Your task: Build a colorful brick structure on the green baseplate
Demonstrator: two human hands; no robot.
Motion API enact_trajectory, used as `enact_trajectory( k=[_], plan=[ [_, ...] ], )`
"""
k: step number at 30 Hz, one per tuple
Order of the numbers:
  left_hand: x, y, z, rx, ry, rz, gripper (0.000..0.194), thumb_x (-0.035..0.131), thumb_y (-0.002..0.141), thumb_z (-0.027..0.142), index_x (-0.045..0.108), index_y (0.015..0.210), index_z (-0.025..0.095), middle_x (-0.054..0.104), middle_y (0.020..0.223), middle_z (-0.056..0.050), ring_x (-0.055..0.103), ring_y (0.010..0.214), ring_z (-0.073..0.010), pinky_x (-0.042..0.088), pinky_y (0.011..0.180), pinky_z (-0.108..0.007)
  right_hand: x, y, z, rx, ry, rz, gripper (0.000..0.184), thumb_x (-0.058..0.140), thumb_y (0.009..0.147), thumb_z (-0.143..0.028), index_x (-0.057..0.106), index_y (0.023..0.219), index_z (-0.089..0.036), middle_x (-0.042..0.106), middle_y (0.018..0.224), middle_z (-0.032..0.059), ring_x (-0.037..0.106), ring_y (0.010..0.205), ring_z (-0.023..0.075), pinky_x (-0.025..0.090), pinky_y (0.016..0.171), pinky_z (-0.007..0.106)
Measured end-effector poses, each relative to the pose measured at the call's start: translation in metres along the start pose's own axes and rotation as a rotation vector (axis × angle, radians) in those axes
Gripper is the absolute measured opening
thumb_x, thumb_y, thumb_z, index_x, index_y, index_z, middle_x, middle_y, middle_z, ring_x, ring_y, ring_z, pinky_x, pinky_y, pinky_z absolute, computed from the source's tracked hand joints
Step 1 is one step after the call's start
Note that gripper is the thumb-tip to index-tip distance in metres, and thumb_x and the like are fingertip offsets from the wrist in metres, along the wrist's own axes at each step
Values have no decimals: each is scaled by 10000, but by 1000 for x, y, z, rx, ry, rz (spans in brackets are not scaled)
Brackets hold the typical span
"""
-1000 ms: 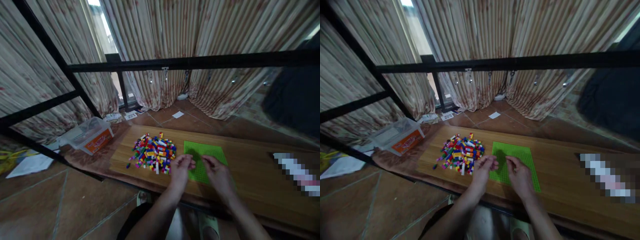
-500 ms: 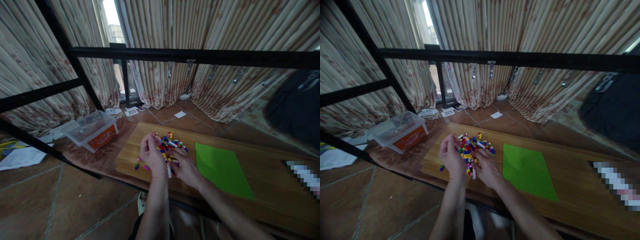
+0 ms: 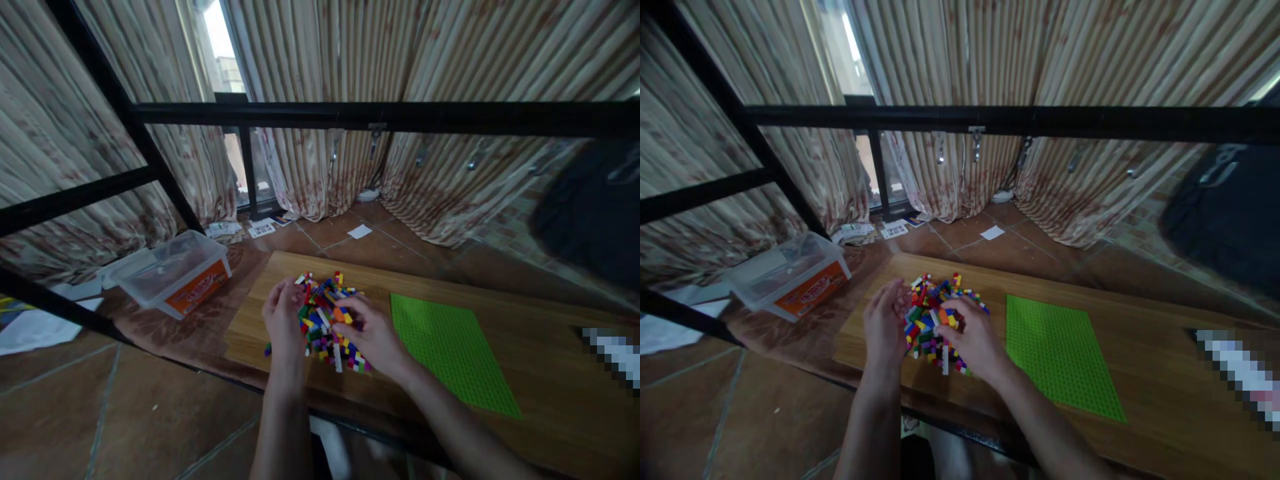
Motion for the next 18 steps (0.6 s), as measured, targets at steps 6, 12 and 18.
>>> enact_trajectory(
  k=[6,12,18],
  plan=[
    [55,-44,-45,-255,290,-425,336,724,704,412,709,925,160,689,852,-43,609,704,-122,462,667,-237,-59,-46,31,224,672,330,304,775,704,-323,693,991,-267,692,920,-3,617,847,152,503,757,282],
    [104,-102,-74,-299,319,-825,411,759,705,315,675,1092,205,677,1056,-68,618,856,-156,495,753,-262,-80,-76,65,299,897,628,309,815,651,-349,732,942,-285,712,969,2,629,882,146,508,802,289],
    [126,-114,-93,-153,398,-900,321,693,777,265,661,1092,213,682,978,-62,635,869,-181,517,782,-300,-92,-76,78,318,874,619,337,795,663,-378,726,979,-284,729,1002,29,652,905,188,519,793,338]
  ],
)
Point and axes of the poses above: each hand's wrist, its own y-axis towards the middle knuckle, its own x-axis out of the palm, z = x × y, the point moved 9 cm from there along y, towards the middle knuckle
